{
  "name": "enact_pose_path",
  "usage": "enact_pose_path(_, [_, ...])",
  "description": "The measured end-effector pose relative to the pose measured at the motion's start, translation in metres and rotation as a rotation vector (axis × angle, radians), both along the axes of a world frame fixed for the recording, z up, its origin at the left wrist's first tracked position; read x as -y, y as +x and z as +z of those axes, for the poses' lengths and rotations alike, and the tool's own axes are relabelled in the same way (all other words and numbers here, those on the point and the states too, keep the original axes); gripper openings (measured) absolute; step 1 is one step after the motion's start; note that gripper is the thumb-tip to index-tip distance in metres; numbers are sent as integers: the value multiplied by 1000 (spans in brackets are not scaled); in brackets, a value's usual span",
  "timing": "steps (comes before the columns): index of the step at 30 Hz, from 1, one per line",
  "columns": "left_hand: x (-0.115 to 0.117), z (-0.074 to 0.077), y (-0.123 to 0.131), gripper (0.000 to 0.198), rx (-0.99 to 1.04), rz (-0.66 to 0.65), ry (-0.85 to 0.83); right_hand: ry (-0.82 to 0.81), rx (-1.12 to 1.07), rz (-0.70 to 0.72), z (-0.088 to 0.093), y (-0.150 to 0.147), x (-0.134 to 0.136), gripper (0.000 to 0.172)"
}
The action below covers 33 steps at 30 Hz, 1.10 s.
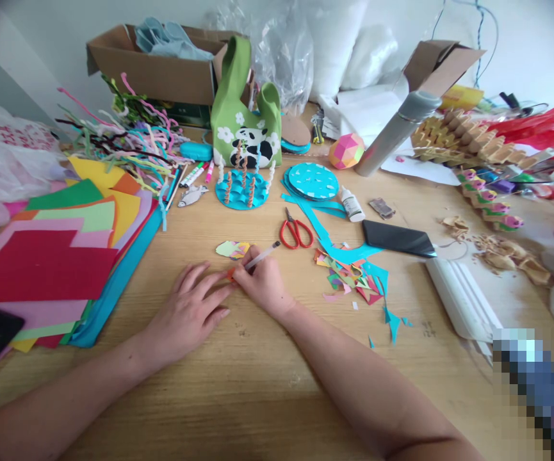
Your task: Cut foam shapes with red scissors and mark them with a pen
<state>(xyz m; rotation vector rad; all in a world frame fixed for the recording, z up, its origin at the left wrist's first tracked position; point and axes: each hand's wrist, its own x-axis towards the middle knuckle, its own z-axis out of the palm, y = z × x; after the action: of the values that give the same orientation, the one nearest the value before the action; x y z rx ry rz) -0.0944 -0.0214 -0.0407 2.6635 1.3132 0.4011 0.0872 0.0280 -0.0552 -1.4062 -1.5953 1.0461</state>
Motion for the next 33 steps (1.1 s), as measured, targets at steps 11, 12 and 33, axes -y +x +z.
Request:
enact_pose_path(11, [0,1,0,38,15,-11,7,5,19,0,2,0,0,11])
enact_pose_path(12, [0,1,0,38,18,-9,7,11,26,-1,2,0,0,11])
enact_pose_path(33, [0,1,0,40,7,3,-4,21,23,21,3,0,1,11])
